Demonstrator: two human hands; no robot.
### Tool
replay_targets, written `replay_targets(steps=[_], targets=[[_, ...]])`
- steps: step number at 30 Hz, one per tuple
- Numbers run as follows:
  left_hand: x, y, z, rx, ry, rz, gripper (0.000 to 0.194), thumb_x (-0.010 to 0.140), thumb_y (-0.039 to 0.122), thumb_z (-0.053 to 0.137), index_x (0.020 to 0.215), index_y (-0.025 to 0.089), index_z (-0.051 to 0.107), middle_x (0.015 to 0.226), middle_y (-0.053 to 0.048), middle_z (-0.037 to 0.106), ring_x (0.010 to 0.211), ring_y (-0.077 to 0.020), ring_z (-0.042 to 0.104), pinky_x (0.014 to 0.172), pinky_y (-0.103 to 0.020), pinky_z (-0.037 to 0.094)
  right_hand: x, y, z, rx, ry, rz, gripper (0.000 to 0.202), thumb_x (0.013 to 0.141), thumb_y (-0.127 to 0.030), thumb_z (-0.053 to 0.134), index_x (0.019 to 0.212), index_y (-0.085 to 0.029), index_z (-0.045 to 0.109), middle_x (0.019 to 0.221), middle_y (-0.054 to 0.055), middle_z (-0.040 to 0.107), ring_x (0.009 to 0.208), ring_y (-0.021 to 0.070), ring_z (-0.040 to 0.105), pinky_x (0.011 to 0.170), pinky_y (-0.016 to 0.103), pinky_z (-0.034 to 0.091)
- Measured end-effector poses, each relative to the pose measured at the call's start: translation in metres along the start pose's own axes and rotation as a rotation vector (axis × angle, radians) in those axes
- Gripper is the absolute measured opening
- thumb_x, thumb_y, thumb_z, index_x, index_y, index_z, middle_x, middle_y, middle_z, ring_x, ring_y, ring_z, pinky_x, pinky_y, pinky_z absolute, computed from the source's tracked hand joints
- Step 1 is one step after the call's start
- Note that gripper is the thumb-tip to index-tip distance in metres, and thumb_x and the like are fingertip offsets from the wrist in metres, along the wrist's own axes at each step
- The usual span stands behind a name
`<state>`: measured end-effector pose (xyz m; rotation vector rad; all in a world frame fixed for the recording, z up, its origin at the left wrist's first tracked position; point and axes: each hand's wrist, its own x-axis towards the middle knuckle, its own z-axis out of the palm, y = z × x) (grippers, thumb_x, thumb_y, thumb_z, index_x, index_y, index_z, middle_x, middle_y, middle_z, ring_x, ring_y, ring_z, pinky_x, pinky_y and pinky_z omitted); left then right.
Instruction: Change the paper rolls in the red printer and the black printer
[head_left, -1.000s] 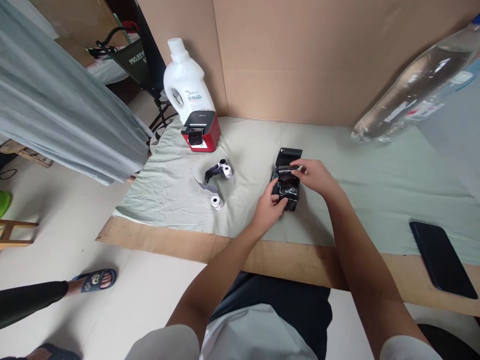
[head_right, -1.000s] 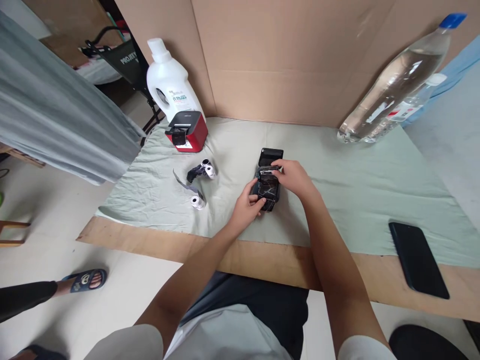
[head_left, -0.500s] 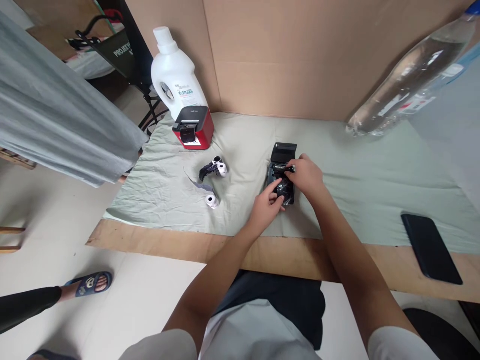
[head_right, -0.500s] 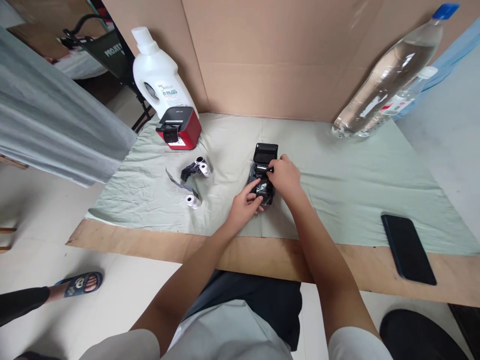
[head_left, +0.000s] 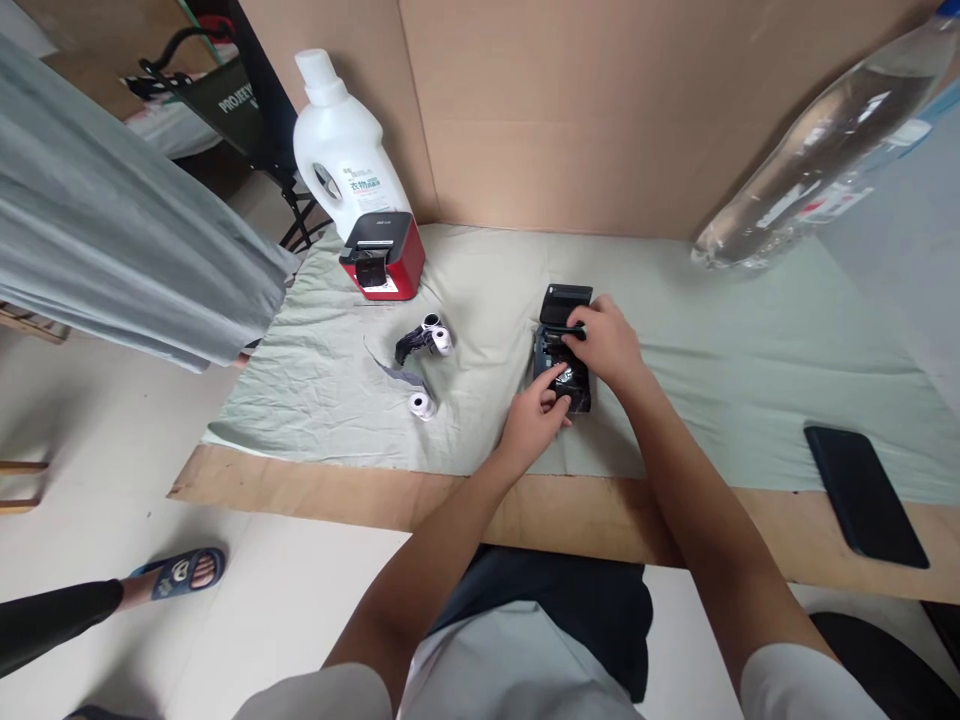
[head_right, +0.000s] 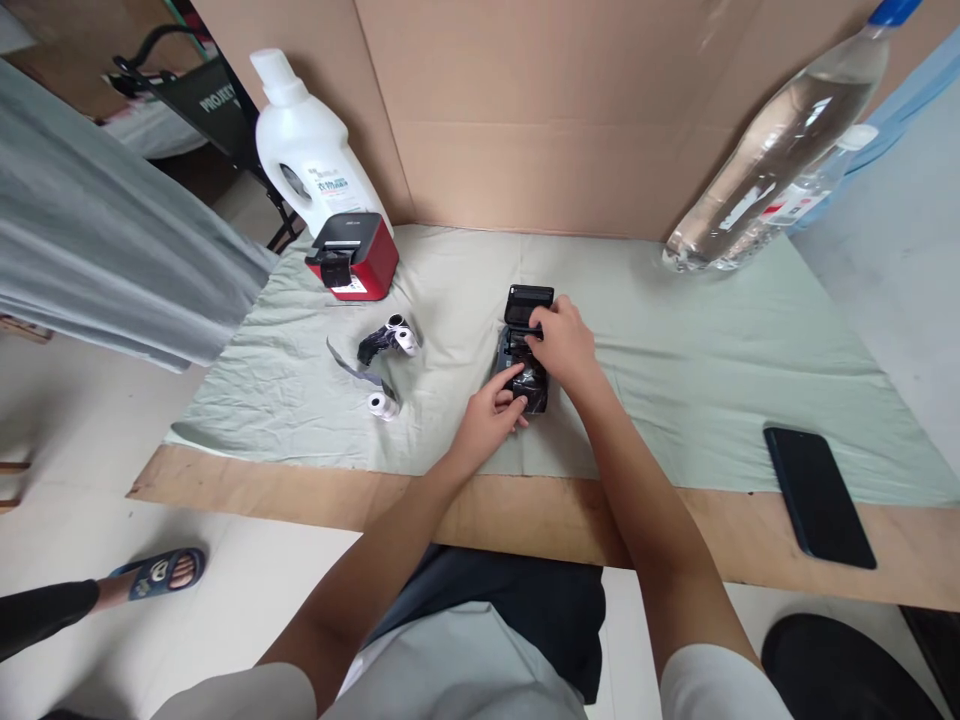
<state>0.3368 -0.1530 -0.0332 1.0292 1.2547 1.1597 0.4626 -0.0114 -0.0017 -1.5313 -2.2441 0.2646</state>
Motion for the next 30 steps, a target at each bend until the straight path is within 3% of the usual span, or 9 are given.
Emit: replay_targets(steps=[3,5,10,15,17,19,22,26,30], targets=[[-0.003,0.000,0.000,0.024,0.002,0.010,0.054,0.093,0.023,0.062,0.147,0.023,0.063,0.063,0.006,0.055,0.059,-0.0104,0.064,0.062,-0.021,0.054,0.007,0.006,-0.002,0.072,0.124,-0.049,0.048,0.091,-0.033,0.062,0.137,-0.018,0.060,0.139,0.019,0.056,0.127,0.0376,0.053,0.103,0.053,0.049],[-0.005,-0.001,0.000,0.048,-0.005,0.012,0.048,0.094,0.024,0.061,0.142,0.022,0.068,0.070,0.003,0.065,0.060,-0.0102,0.065,0.062,-0.021,0.053,0.013,0.013,-0.003,0.153,0.108,-0.105,0.056,0.094,-0.033,0.056,0.147,-0.018,0.051,0.144,0.019,0.056,0.129,0.0368,0.053,0.105,0.054,0.048],[-0.009,-0.002,-0.003,0.099,0.007,0.009,0.034,0.094,0.025,0.063,0.123,0.018,0.079,0.087,-0.005,0.079,0.064,-0.0114,0.070,0.063,-0.022,0.052,0.015,0.027,-0.014,0.355,-0.022,-0.164,0.041,0.094,-0.035,0.057,0.130,-0.019,0.068,0.127,0.016,0.063,0.108,0.0293,0.062,0.083,0.041,0.055],[-0.014,0.002,-0.007,0.083,0.041,-0.003,0.030,0.092,0.023,0.063,0.115,0.018,0.081,0.093,-0.005,0.081,0.063,-0.0116,0.072,0.063,-0.023,0.054,0.007,0.029,-0.030,0.350,-0.284,-0.328,0.033,0.090,-0.038,0.068,0.120,-0.027,0.077,0.116,0.012,0.062,0.112,0.0305,0.059,0.102,0.050,0.049],[-0.015,0.003,-0.007,0.084,0.042,-0.006,0.029,0.093,0.024,0.062,0.115,0.019,0.081,0.094,-0.005,0.081,0.063,-0.0113,0.072,0.063,-0.022,0.054,0.006,0.030,-0.030,0.312,-0.333,-0.342,0.028,0.090,-0.041,0.069,0.113,-0.029,0.081,0.122,0.012,0.060,0.122,0.0336,0.055,0.111,0.056,0.043],[-0.015,0.004,-0.008,0.089,0.045,-0.009,0.029,0.093,0.024,0.062,0.115,0.020,0.081,0.094,-0.004,0.081,0.063,-0.0114,0.072,0.062,-0.022,0.054,0.007,0.031,-0.027,0.275,-0.324,-0.319,0.027,0.092,-0.044,0.069,0.110,-0.031,0.083,0.136,0.012,0.056,0.135,0.0378,0.047,0.118,0.062,0.035],[-0.016,0.005,-0.008,0.093,0.049,-0.020,0.029,0.093,0.024,0.062,0.115,0.020,0.081,0.094,-0.004,0.081,0.064,-0.0119,0.073,0.062,-0.022,0.054,0.009,0.034,-0.022,0.298,-0.365,-0.220,0.041,0.092,-0.047,0.069,0.132,-0.037,0.075,0.152,0.010,0.047,0.146,0.0394,0.039,0.122,0.063,0.032],[-0.017,0.005,-0.008,0.068,0.036,-0.036,0.030,0.093,0.024,0.061,0.116,0.021,0.081,0.089,-0.003,0.080,0.064,-0.0122,0.073,0.062,-0.022,0.055,0.009,0.036,-0.019,0.370,-0.491,0.037,0.065,0.089,-0.049,0.071,0.152,-0.042,0.055,0.156,0.005,0.047,0.142,0.0340,0.050,0.121,0.052,0.042],[-0.017,0.005,-0.006,0.056,0.037,-0.033,0.030,0.093,0.023,0.061,0.116,0.021,0.081,0.082,-0.002,0.077,0.066,-0.0128,0.072,0.064,-0.023,0.056,0.006,0.032,-0.016,0.446,-0.505,0.222,0.070,0.084,-0.045,0.075,0.151,-0.038,0.056,0.154,0.007,0.052,0.130,0.0326,0.060,0.116,0.051,0.048]])
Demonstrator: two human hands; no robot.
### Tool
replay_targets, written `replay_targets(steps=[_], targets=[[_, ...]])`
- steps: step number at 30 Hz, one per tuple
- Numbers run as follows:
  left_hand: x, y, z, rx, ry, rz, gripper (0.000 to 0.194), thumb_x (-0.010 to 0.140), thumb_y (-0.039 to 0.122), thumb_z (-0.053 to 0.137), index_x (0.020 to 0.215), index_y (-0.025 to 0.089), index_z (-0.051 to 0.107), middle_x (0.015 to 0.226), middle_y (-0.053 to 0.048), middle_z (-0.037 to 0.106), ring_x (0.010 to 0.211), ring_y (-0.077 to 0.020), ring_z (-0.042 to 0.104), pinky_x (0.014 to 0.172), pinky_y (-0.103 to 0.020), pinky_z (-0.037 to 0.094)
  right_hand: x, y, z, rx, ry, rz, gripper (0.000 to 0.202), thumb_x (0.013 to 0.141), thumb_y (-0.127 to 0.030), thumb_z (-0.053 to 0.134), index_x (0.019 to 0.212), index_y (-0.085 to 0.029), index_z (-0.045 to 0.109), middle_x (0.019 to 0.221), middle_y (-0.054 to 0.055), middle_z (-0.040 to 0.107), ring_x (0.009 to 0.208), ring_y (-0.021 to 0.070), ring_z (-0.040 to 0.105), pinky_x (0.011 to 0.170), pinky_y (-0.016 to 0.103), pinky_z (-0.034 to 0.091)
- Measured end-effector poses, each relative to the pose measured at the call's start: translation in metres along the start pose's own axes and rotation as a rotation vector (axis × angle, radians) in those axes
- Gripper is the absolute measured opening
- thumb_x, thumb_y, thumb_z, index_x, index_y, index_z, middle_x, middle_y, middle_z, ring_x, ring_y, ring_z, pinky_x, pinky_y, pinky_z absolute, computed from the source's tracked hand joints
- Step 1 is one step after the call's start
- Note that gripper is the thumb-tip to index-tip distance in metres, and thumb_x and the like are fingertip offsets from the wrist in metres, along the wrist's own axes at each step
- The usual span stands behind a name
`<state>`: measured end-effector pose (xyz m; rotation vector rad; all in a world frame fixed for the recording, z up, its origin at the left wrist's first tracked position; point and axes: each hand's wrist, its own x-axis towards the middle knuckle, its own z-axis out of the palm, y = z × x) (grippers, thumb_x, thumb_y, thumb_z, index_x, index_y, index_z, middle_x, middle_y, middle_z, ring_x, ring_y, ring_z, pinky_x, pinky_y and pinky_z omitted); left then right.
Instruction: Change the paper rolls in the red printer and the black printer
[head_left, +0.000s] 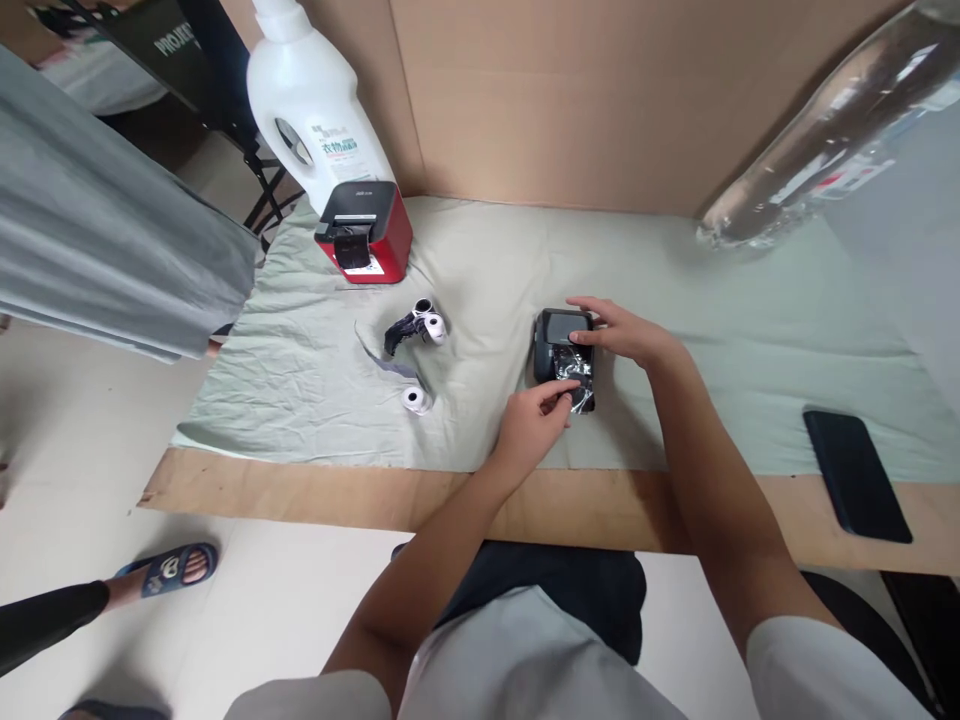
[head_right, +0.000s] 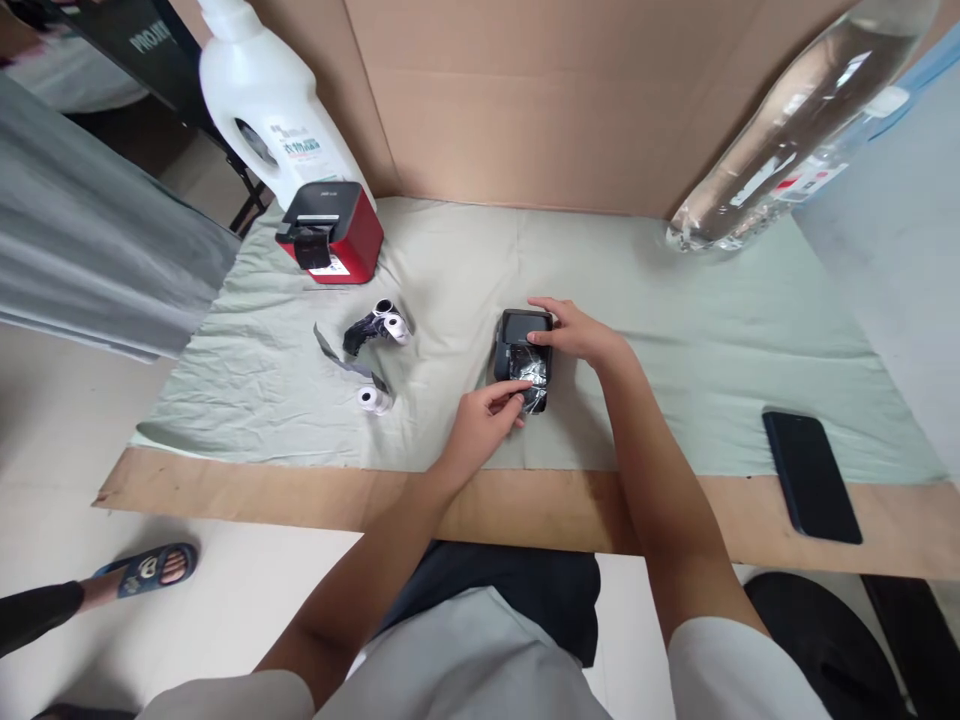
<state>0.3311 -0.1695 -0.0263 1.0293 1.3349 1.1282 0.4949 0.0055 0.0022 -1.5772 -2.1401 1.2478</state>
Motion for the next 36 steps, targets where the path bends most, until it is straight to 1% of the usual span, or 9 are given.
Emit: replay_targets(steps=[4,7,11,16,22,26,29,32,36], targets=[[-0.002,0.001,0.001,-0.009,0.003,0.058,0.031,0.094,0.024,0.062,0.120,0.021,0.078,0.084,-0.002,0.076,0.064,-0.0116,0.070,0.065,-0.023,0.056,-0.001,0.000,0.010,0.111,0.052,0.012,0.069,0.082,-0.039,0.077,0.148,-0.029,0.059,0.141,0.010,0.065,0.115,0.0300,0.067,0.108,0.051,0.053],[-0.001,0.003,-0.004,-0.026,0.076,0.100,0.040,0.096,0.030,0.063,0.135,0.023,0.068,0.086,-0.001,0.075,0.062,-0.0108,0.069,0.063,-0.022,0.053,-0.005,0.005,0.021,0.144,0.190,0.006,0.069,0.078,-0.040,0.080,0.142,-0.022,0.063,0.132,0.014,0.068,0.110,0.0295,0.069,0.103,0.049,0.055],[0.007,0.010,-0.023,-0.039,0.202,0.007,0.041,0.099,0.031,0.056,0.138,0.019,0.058,0.095,-0.004,0.074,0.057,-0.0094,0.065,0.050,-0.020,0.045,-0.022,0.021,0.037,0.239,0.357,-0.024,0.069,0.080,-0.046,0.075,0.143,-0.019,0.063,0.112,0.012,0.074,0.101,0.0279,0.071,0.101,0.050,0.055],[0.035,0.019,-0.045,0.245,0.091,-0.002,0.040,0.097,0.028,0.058,0.135,0.019,0.057,0.110,-0.007,0.072,0.062,-0.0104,0.067,0.050,-0.021,0.044,-0.051,0.044,0.051,0.354,0.396,-0.049,0.062,0.083,-0.047,0.070,0.140,-0.024,0.067,0.122,0.012,0.076,0.098,0.0276,0.073,0.101,0.054,0.055],[0.075,0.023,-0.034,0.407,-0.166,-0.172,0.030,0.109,0.036,0.035,0.102,0.018,0.059,0.064,0.002,0.058,0.041,-0.0111,0.054,0.041,-0.023,0.034,-0.074,0.034,0.081,0.474,0.441,-0.160,0.054,0.088,-0.044,0.061,0.136,-0.023,0.072,0.141,0.008,0.071,0.129,0.0308,0.066,0.120,0.054,0.042],[0.090,0.026,-0.009,0.415,-0.183,-0.142,0.028,0.109,0.035,0.034,0.092,0.021,0.052,0.058,0.004,0.056,0.039,-0.0108,0.051,0.042,-0.022,0.033,-0.075,0.033,0.078,0.538,0.554,-0.167,0.054,0.090,-0.045,0.058,0.136,-0.022,0.072,0.137,0.008,0.073,0.129,0.0311,0.066,0.119,0.053,0.043],[0.114,0.035,0.024,0.428,-0.207,-0.025,0.027,0.109,0.036,0.037,0.094,0.020,0.054,0.059,0.004,0.057,0.039,-0.0106,0.051,0.046,-0.022,0.037,-0.070,0.051,0.044,0.497,0.633,-0.203,0.050,0.089,-0.043,0.060,0.133,-0.023,0.075,0.132,0.007,0.076,0.125,0.0304,0.067,0.117,0.052,0.044],[0.156,0.048,0.080,0.426,-0.244,0.068,0.029,0.109,0.038,0.038,0.099,0.019,0.058,0.058,0.003,0.057,0.040,-0.0116,0.051,0.051,-0.024,0.041,-0.061,0.082,-0.011,0.419,0.762,-0.236,0.048,0.088,-0.039,0.058,0.129,-0.022,0.076,0.125,0.006,0.078,0.117,0.0280,0.069,0.113,0.051,0.047],[0.215,0.058,0.177,0.411,-0.285,0.158,0.033,0.109,0.038,0.038,0.103,0.018,0.063,0.058,0.000,0.058,0.046,-0.0141,0.055,0.061,-0.028,0.046,-0.045,0.132,-0.091,0.356,0.906,-0.237,0.041,0.085,-0.034,0.056,0.115,-0.020,0.080,0.106,0.004,0.080,0.103,0.0250,0.071,0.103,0.046,0.053]])
